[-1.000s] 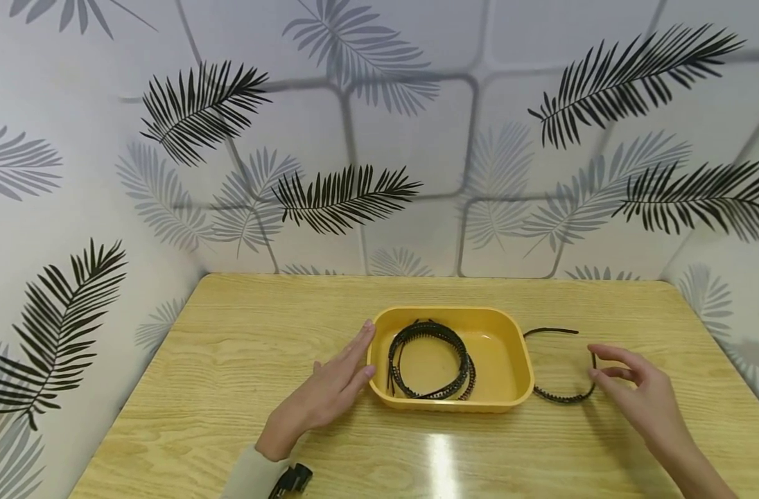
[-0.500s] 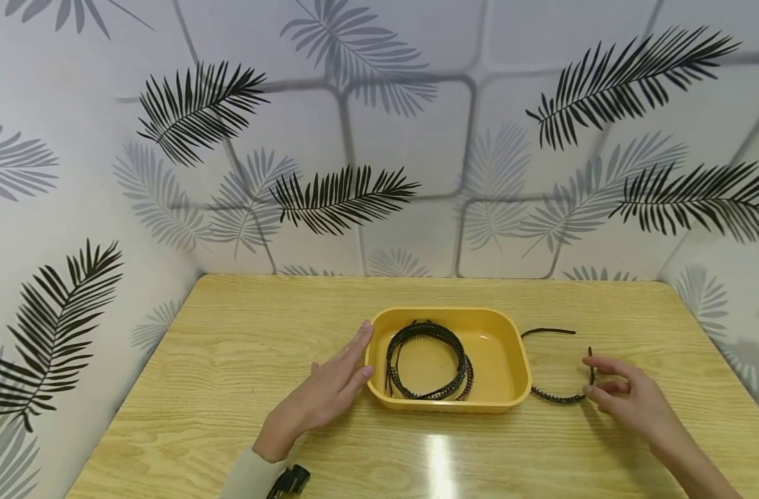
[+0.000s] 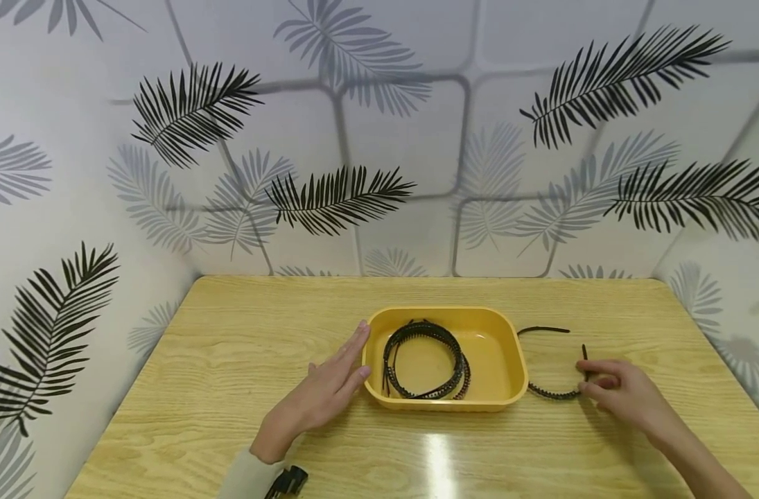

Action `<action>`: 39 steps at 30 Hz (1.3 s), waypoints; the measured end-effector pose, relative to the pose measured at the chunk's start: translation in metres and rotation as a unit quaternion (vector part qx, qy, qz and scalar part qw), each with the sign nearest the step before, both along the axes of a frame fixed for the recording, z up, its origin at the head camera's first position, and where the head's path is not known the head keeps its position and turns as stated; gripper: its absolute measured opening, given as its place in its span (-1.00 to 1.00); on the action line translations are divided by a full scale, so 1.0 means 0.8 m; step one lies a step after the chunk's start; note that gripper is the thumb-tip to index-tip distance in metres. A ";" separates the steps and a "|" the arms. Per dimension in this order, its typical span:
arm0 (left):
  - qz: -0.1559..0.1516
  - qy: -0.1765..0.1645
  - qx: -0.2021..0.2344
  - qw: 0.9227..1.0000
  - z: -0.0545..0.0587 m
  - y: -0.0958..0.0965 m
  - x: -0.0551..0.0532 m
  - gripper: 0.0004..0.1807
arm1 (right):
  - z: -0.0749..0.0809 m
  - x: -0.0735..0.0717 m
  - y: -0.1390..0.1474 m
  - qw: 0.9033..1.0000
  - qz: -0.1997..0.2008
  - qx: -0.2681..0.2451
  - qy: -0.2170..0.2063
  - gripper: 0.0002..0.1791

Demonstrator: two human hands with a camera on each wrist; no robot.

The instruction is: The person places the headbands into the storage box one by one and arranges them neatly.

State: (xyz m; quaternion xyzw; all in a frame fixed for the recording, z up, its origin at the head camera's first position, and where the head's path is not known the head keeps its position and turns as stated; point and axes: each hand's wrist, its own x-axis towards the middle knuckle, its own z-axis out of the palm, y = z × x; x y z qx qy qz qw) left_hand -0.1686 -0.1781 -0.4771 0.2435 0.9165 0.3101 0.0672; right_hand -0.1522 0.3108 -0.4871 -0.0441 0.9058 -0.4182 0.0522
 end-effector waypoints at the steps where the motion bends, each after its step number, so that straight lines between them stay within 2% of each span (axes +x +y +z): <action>1: 0.000 -0.001 0.000 1.000 0.000 0.000 0.000 -0.29 | 0.000 0.000 0.000 1.000 -0.001 -0.004 -0.004 -0.50; 8: 0.001 0.006 0.004 1.000 -0.002 0.000 0.002 -0.29 | 0.000 -0.002 0.003 1.000 -0.009 -0.005 -0.019 -0.46; 16: 0.001 -0.005 0.006 1.000 -0.001 -0.001 0.002 -0.29 | 0.004 -0.009 0.006 0.998 -0.014 0.056 0.000 -0.47; 26: -0.002 0.000 0.002 1.000 0.000 0.000 0.001 -0.29 | 0.005 -0.016 0.025 0.991 -0.017 0.127 0.036 -0.43; 33: -0.001 -0.002 0.003 1.000 0.000 0.001 0.001 -0.28 | 0.008 -0.012 0.037 0.994 -0.025 0.102 0.011 -0.41; 39: 0.003 -0.002 0.002 1.000 0.000 0.002 0.002 -0.28 | 0.009 -0.007 0.045 0.999 -0.037 0.037 0.006 -0.51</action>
